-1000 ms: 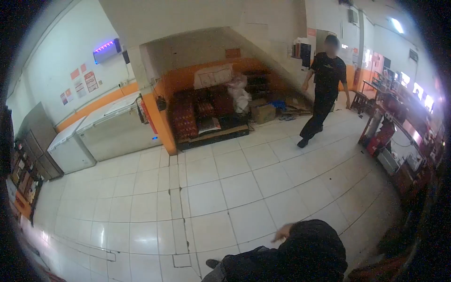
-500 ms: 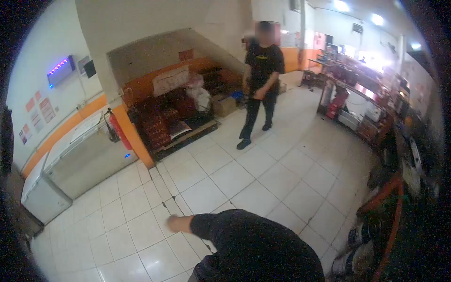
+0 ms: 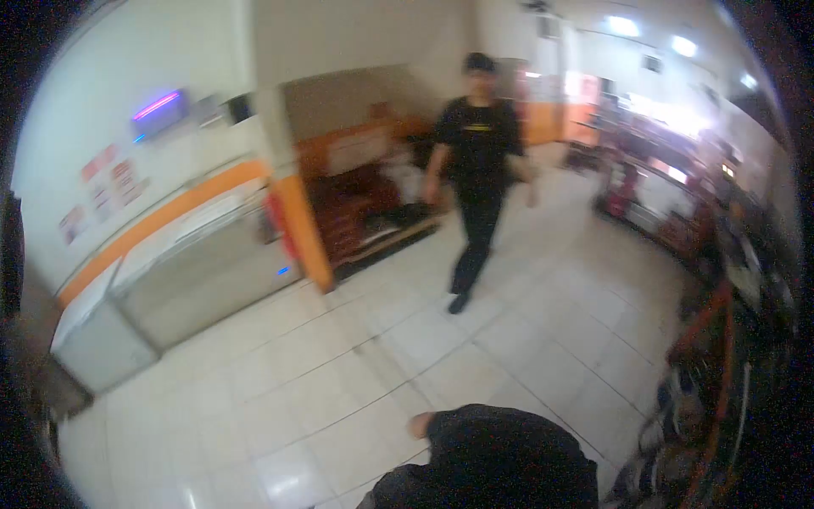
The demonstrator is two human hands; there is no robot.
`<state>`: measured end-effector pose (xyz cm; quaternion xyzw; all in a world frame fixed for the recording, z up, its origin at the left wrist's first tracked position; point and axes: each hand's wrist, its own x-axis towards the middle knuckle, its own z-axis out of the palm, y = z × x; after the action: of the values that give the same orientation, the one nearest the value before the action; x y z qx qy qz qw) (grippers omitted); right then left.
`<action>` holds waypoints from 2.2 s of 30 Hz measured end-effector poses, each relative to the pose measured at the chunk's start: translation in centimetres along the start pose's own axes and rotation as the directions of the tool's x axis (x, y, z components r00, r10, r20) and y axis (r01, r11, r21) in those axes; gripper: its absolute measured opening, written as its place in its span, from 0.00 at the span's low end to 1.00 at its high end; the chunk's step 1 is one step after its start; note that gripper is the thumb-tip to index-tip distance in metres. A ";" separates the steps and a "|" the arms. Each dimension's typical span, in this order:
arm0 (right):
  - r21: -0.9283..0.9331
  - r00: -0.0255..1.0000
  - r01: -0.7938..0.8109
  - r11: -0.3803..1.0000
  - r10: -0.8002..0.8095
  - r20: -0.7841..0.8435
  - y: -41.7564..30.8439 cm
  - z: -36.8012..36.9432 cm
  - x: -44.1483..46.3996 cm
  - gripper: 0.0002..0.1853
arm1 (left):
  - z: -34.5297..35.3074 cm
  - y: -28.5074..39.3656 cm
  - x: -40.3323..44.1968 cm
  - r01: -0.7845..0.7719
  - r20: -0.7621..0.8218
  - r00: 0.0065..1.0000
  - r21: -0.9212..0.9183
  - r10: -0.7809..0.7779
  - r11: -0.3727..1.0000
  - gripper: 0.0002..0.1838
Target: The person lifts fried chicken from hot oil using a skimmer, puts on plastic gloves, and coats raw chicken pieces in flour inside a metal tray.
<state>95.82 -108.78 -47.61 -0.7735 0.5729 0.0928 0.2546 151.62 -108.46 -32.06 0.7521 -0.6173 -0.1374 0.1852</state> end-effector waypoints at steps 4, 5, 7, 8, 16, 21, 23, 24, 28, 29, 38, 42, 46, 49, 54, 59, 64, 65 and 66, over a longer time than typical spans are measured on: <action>-0.032 0.892 -0.323 0.946 0.316 0.323 5.9 5.0 5.0 0.16 | -1.6 -12.1 -6.0 0.165 0.010 0.986 0.010 -0.166 0.986 0.22; -0.078 0.885 -0.266 0.961 0.276 0.375 4.1 3.4 8.7 0.16 | -2.0 -13.8 -7.8 0.195 0.023 0.980 0.011 -0.196 0.981 0.22; -0.175 0.863 -0.102 0.979 0.175 0.474 -2.1 0.8 16.8 0.17 | -4.1 -12.3 -9.5 0.233 -0.010 0.971 -0.179 -0.239 0.956 0.16; -0.214 0.849 -0.005 0.977 0.117 0.514 -7.0 0.1 20.5 0.18 | -3.1 -14.4 -11.4 0.296 0.115 0.953 -0.162 -0.280 0.941 0.17; -0.504 0.785 0.619 0.603 -0.505 0.360 -55.6 -4.7 51.6 0.21 | -8.2 -23.2 -29.1 0.928 -0.117 0.312 -0.177 -0.943 0.329 0.19; 0.071 0.672 0.739 0.670 -0.741 -0.005 -87.4 -2.5 47.7 0.19 | -11.0 -31.7 -36.3 0.945 -0.428 -0.083 -0.320 -0.900 0.065 0.22; 0.358 0.620 0.726 0.587 -0.784 0.027 -95.0 5.2 47.3 0.17 | -14.8 -34.3 -37.0 0.939 -0.617 -0.160 -0.336 -0.771 0.074 0.21; 0.401 0.606 0.681 0.612 -0.779 0.160 -99.1 7.2 42.5 0.17 | -18.6 -35.8 -37.7 0.942 -0.708 -0.192 -0.327 -0.679 0.075 0.21; 0.303 -0.180 0.949 -0.091 -0.943 0.279 -110.0 11.7 21.0 0.13 | -33.9 -40.9 -43.9 0.959 -0.950 -0.281 -0.282 -0.136 -0.010 0.18; 0.334 -0.427 0.886 -0.323 -0.849 0.310 -112.3 11.3 17.6 0.11 | -37.7 -41.6 -45.6 0.940 -0.938 -0.340 -0.342 -0.072 0.016 0.18; 0.635 -0.758 0.603 -0.483 -0.594 0.268 -134.7 14.1 6.2 0.09 | -51.1 -55.2 -58.9 0.771 -0.265 -0.635 -0.163 -0.726 -0.615 0.17; 0.656 -0.795 0.535 -0.532 -0.580 0.177 -144.7 12.9 3.3 0.09 | -58.7 -51.3 -59.4 0.784 -0.575 -0.592 -0.573 -0.565 -0.238 0.12; 0.777 -0.834 0.416 -0.473 -0.538 0.119 -151.9 14.1 -1.7 0.08 | -61.6 -51.4 -58.7 0.503 -0.537 -0.731 -0.841 -0.421 0.199 0.09; 0.904 -0.823 0.358 -0.233 -0.536 0.188 -154.2 15.8 -8.4 0.09 | -60.9 -53.1 -58.3 0.115 -0.461 -0.774 -0.777 -0.434 0.619 0.09; 0.745 -0.792 0.356 0.565 -0.240 0.561 -151.9 17.2 -16.5 0.26 | -60.4 -54.7 -57.5 -0.135 -0.540 -0.776 -0.362 -0.325 0.922 0.08; 0.739 -0.825 0.434 0.516 -0.102 0.556 -149.2 18.9 -19.3 0.35 | -58.8 -57.4 -56.8 -0.194 -0.529 -0.809 -0.166 -0.254 0.967 0.06; 0.908 -0.901 0.300 0.293 -0.226 0.371 -148.8 19.2 -20.1 0.17 | -59.6 -58.8 -55.6 0.038 -0.252 -0.967 -0.240 -0.025 0.970 0.09; 0.943 -0.915 0.270 0.195 -0.252 0.314 -148.8 19.0 -20.1 0.12 | -59.4 -58.9 -55.6 0.043 -0.194 -0.981 -0.227 -0.002 0.973 0.09; 0.916 -0.878 0.318 0.243 -0.290 0.381 -148.9 18.1 -20.4 0.11 | -59.3 -59.0 -55.8 0.069 -0.171 -0.985 -0.275 0.021 0.959 0.09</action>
<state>230.85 -50.73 -11.29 -0.4763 -0.5259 0.4508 0.5417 218.09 -37.38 -6.78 0.2898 0.2341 0.7182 0.5878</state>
